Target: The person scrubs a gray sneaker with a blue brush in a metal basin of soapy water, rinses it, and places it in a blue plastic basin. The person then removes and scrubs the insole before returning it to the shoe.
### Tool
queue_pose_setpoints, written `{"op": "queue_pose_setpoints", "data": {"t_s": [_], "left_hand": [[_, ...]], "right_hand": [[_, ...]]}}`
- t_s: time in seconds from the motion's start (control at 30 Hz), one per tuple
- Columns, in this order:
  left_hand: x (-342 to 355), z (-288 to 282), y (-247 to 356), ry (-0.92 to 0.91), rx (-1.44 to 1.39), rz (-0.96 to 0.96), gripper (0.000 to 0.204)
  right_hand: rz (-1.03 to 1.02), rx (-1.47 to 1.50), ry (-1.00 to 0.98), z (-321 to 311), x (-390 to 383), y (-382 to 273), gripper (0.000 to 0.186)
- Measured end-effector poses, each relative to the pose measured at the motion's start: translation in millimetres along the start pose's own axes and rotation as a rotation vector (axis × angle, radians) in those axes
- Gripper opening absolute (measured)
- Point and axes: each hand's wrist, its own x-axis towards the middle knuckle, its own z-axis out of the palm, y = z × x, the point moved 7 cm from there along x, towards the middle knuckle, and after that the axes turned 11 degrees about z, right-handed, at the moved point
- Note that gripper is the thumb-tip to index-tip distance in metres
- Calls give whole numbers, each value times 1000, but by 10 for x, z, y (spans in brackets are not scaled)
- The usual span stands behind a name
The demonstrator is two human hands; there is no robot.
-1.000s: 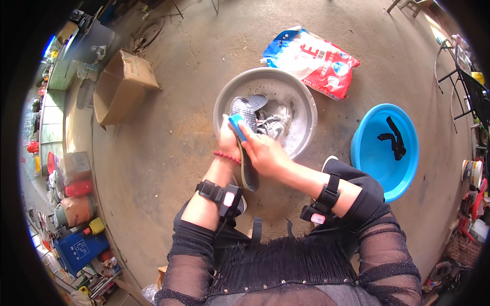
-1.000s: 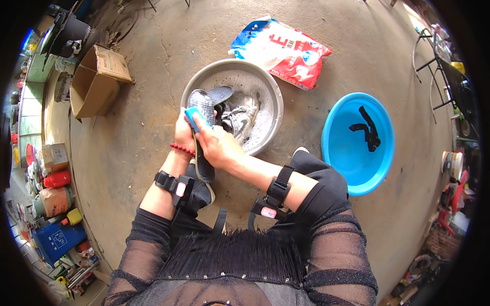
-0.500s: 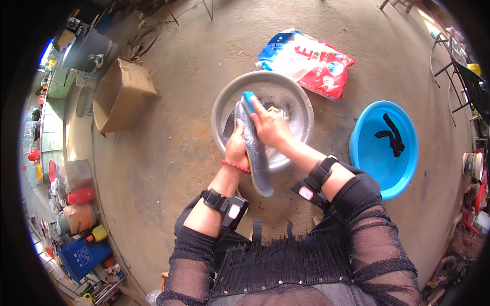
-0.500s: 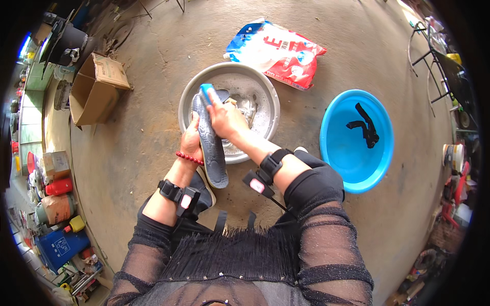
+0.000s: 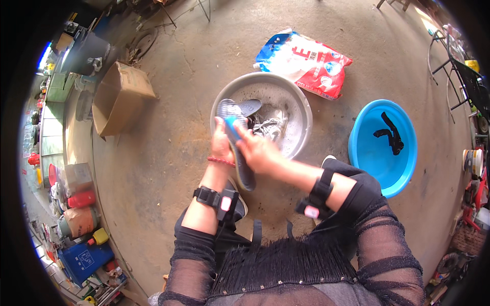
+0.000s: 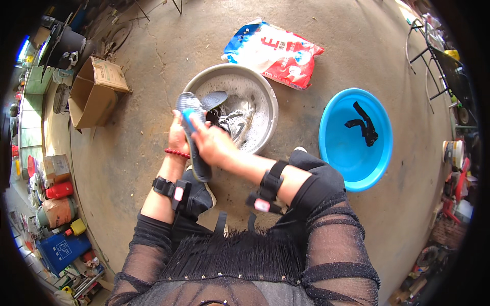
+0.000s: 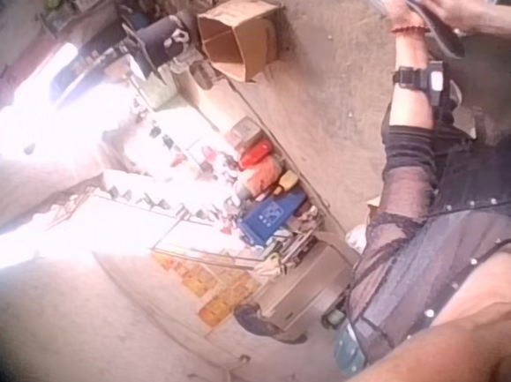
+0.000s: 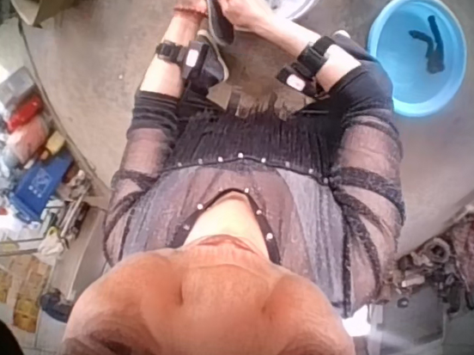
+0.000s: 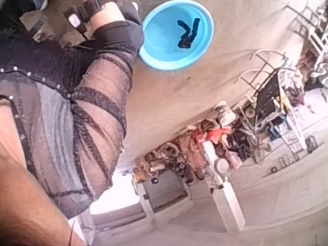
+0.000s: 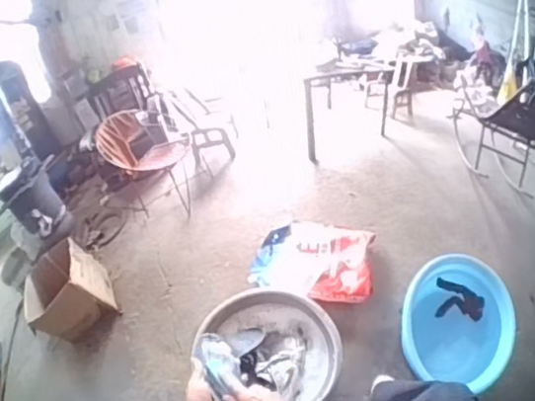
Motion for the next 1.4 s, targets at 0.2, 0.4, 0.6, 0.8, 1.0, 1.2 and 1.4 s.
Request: {"op": "queue_pose_setpoints", "data": {"t_s": [0.2,0.4,0.6,0.8,1.0,1.2,1.4], "left_hand": [[-112,220,-218,-22,-95,-119,75],[-118,154,-26,95,175,60,84],[-118,255,-258,-10,1,-101,71],[-135,203,-202,33,100,-25,76],[-139,213,-311,22,96,-94,73],[1,137,-269,-159,-141,-122,64],[66,-18,-147,-69,-150,-96,65]], "right_hand": [[-3,46,286,-279,66,30,51],[-129,10,155,-182,-128,-228,52],[24,133,310,-412,44,-39,49],[-2,-54,107,-243,65,-54,50],[64,96,248,-482,15,-80,47],[-18,48,338,-403,58,4,48],[14,-39,134,-171,74,136,49]]}}
